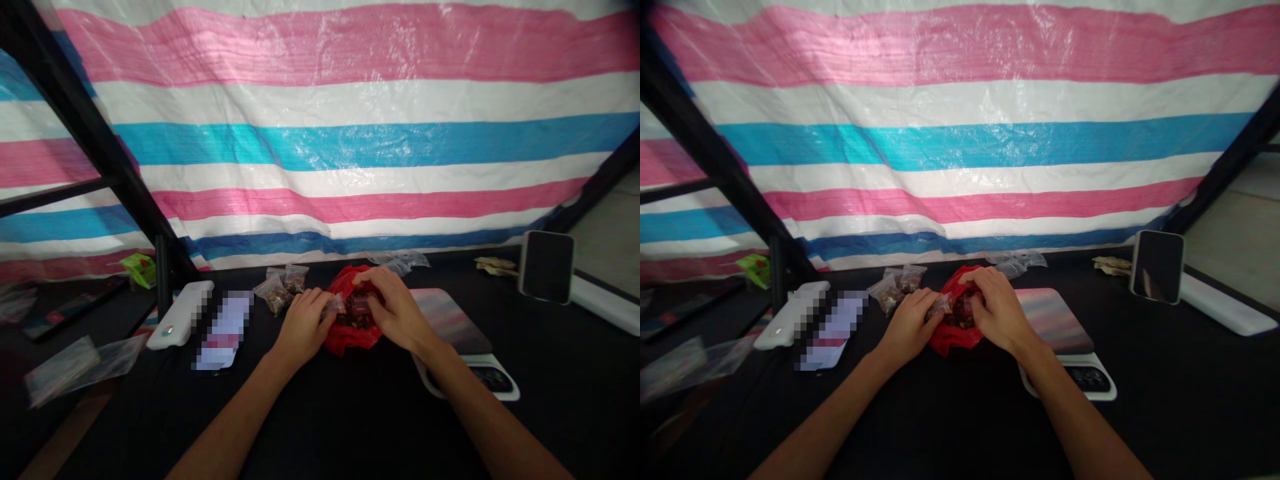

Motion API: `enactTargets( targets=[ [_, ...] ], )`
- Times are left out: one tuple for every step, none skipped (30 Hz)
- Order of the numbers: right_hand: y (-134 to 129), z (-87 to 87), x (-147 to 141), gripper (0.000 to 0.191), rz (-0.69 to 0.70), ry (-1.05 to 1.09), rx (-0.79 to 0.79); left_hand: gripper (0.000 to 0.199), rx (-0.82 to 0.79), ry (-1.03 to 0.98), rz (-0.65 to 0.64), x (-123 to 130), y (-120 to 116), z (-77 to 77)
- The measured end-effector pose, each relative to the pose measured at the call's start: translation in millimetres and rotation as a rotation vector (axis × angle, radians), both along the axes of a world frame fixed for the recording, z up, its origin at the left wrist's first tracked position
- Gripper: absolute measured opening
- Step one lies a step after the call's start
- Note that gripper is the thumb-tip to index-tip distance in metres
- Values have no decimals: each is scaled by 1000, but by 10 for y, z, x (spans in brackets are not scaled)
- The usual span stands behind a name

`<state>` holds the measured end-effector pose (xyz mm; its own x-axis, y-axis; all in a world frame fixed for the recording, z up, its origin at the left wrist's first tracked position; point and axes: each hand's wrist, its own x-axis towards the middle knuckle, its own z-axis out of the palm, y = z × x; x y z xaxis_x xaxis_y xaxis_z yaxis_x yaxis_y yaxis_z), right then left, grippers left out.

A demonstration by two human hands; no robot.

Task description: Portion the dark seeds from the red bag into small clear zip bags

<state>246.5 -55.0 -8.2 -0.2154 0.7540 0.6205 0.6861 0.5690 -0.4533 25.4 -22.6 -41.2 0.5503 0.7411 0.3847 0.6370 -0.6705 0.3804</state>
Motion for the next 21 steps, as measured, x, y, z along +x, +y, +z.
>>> enactTargets(
  targets=[
    [-7,4,-7,41,14,11,6,15,0,-12,-3,1,2,0],
    [-15,12,-14,41,26,22,12,16,-1,-23,-9,1,3,2],
    [-23,24,-21,41,37,32,15,16,-6,-34,-14,2,5,6],
    [-30,39,-28,41,48,40,14,15,-13,-47,-18,4,7,12],
    [-38,55,-33,40,61,42,9,14,-24,-62,-20,5,8,18],
    [-45,71,-39,39,74,40,2,12,-37,-84,-15,8,9,25],
    [-52,86,-44,39,86,32,-8,11,-54,-118,-6,11,9,33],
    [-60,100,-51,38,97,23,-13,12,-75,-163,4,14,6,42],
    [-69,112,-60,38,103,15,-13,12,-99,-215,10,18,2,51],
    [-78,122,-72,38,106,11,-9,12,-123,-267,11,23,-5,61],
    [-88,129,-88,38,108,10,-4,11,-144,-315,7,27,-14,70],
    [-99,134,-108,37,112,11,0,10,-159,-354,1,31,-24,80],
    [-109,137,-132,36,117,12,0,9,-170,-382,-6,34,-35,88],
    [-118,137,-157,32,124,13,-5,9,-176,-398,-10,37,-45,96],
    [-126,134,-182,28,131,11,-16,9,-180,-404,-11,38,-53,103],
    [-131,128,-205,23,135,8,-26,11,-185,-403,-11,38,-59,108],
    [-133,120,-223,18,133,5,-28,12,-193,-398,-11,38,-62,112],
    [-133,109,-235,13,126,4,-22,14,-205,-393,-12,38,-63,115],
    [-130,95,-241,10,115,3,-10,17,-223,-397,-14,39,-62,118],
    [-125,81,-241,9,102,2,8,20,-242,-409,-19,42,-61,120],
    [-120,66,-236,10,89,5,29,26,-261,-428,-27,47,-60,123]
  ],
)
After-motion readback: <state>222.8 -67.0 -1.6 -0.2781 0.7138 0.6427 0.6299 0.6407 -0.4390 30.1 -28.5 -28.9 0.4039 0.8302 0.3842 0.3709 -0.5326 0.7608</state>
